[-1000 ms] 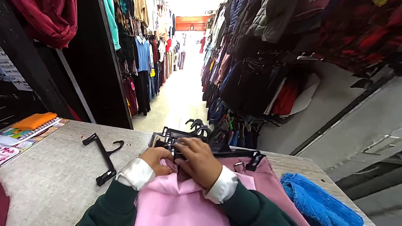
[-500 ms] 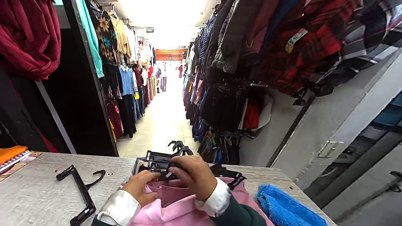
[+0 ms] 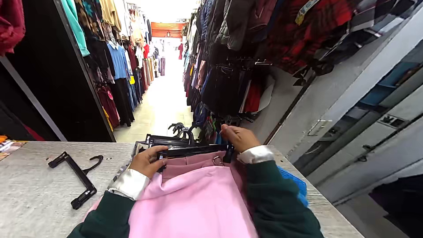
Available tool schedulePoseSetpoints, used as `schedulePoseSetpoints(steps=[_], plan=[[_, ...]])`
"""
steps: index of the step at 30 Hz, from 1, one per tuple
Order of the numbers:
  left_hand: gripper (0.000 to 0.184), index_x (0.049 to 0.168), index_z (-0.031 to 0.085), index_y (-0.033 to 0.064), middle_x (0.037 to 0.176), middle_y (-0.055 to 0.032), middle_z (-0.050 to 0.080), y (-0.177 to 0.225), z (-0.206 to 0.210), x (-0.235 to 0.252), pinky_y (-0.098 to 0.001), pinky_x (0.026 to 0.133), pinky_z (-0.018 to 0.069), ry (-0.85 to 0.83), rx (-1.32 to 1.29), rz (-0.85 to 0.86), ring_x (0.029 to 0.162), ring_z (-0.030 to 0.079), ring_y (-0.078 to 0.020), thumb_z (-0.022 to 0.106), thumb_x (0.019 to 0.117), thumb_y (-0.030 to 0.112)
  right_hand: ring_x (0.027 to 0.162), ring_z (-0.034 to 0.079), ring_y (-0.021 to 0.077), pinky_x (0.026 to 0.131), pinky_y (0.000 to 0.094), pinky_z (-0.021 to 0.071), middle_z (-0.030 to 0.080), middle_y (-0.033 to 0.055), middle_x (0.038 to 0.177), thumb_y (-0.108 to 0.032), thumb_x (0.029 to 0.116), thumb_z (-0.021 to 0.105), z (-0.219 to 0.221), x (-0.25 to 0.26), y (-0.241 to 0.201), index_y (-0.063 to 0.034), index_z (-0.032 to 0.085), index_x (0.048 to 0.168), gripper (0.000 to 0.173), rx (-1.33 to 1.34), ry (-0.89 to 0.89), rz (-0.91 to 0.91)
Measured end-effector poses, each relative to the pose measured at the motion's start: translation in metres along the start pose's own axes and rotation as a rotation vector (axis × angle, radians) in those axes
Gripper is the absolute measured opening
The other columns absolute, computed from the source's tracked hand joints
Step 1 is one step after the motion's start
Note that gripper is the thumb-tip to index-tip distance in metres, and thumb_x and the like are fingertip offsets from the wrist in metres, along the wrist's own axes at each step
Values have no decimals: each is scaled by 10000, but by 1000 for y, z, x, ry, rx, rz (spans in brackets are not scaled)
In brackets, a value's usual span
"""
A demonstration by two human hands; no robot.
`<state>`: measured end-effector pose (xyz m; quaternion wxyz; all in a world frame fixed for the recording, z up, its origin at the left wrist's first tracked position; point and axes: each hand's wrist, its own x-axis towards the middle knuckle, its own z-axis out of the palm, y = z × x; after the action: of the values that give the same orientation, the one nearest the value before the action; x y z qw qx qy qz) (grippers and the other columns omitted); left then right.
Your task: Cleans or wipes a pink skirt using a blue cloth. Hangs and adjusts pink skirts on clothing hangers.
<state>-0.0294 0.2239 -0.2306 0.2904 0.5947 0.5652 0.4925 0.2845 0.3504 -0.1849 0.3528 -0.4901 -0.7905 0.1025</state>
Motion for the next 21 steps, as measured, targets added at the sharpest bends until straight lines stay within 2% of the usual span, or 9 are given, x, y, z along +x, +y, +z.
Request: schedulePoseSetpoints(steps=[3, 6, 9, 10, 12, 13, 18, 20, 21], plan=[[383, 1297, 684, 66, 1203, -88, 732, 11, -4, -6, -410, 946, 575, 139, 232, 141, 1050, 719, -188, 743, 919, 51, 708, 667, 409, 644, 645, 478, 670, 196, 701, -540, 1091, 291, 23, 9, 3, -20, 689, 701, 762, -90, -34, 155], [307, 1214, 713, -8, 1282, -164, 695, 41, 5, -25, -492, 1009, 541, 358, 559, 598, 1192, 671, -303, 605, 957, 119, 822, 676, 471, 734, 673, 469, 680, 266, 781, -506, 1105, 265, 23, 17, -6, 45, 681, 740, 782, -86, -78, 269], [255, 1129, 764, 33, 1187, -137, 750, 57, 53, -52, -426, 984, 572, 158, 546, 829, 1130, 718, -259, 587, 992, 154, 939, 677, 517, 806, 713, 464, 704, 305, 898, -515, 1104, 244, 24, 18, -5, 68, 713, 834, 796, -152, -117, 292], [357, 1245, 721, 26, 1301, -161, 701, 53, 64, -56, -497, 1050, 518, -44, 585, 733, 1234, 667, -299, 639, 968, 234, 965, 670, 540, 821, 737, 459, 704, 322, 924, -522, 1102, 238, 27, 19, -2, 77, 720, 863, 805, -175, -101, 276], [718, 1565, 412, 51, 1638, -160, 370, 46, 69, -51, -606, 1235, 185, -534, 683, 316, 1538, 314, -315, 625, 998, 437, 952, 664, 546, 819, 743, 457, 698, 327, 910, -533, 1098, 229, 38, 21, 9, 75, 721, 870, 814, -212, -39, 261], [806, 1621, 292, 77, 1691, -140, 257, 41, 69, -45, -610, 1246, 102, -668, 699, 187, 1577, 205, -299, 597, 1003, 495, 950, 660, 554, 825, 745, 451, 693, 339, 908, -528, 1100, 237, 40, 20, 12, 86, 717, 869, 813, -215, -9, 268], [827, 1642, 230, 99, 1708, -135, 206, 32, 70, -40, -601, 1248, 74, -736, 695, 151, 1589, 162, -285, 552, 1014, 530, 893, 624, 569, 807, 744, 419, 643, 387, 874, -561, 1086, 298, 14, 16, 33, 133, 660, 848, 818, -8, 317, 377], [836, 1643, 228, 104, 1707, -134, 208, 27, 71, -42, -596, 1251, 78, -734, 702, 172, 1587, 166, -289, 540, 1012, 555, 907, 642, 423, 841, 622, 473, 651, 333, 924, -534, 1083, 359, -6, 13, 41, 152, 638, 945, 753, 100, 474, 456], [842, 1642, 241, 111, 1703, -132, 228, 20, 74, -43, -597, 1252, 89, -709, 705, 198, 1584, 180, -291, 537, 1005, 576, 908, 652, 247, 853, 455, 527, 663, 222, 942, -465, 1089, 412, -18, 12, 39, 125, 629, 1023, 632, 150, 531, 519]])
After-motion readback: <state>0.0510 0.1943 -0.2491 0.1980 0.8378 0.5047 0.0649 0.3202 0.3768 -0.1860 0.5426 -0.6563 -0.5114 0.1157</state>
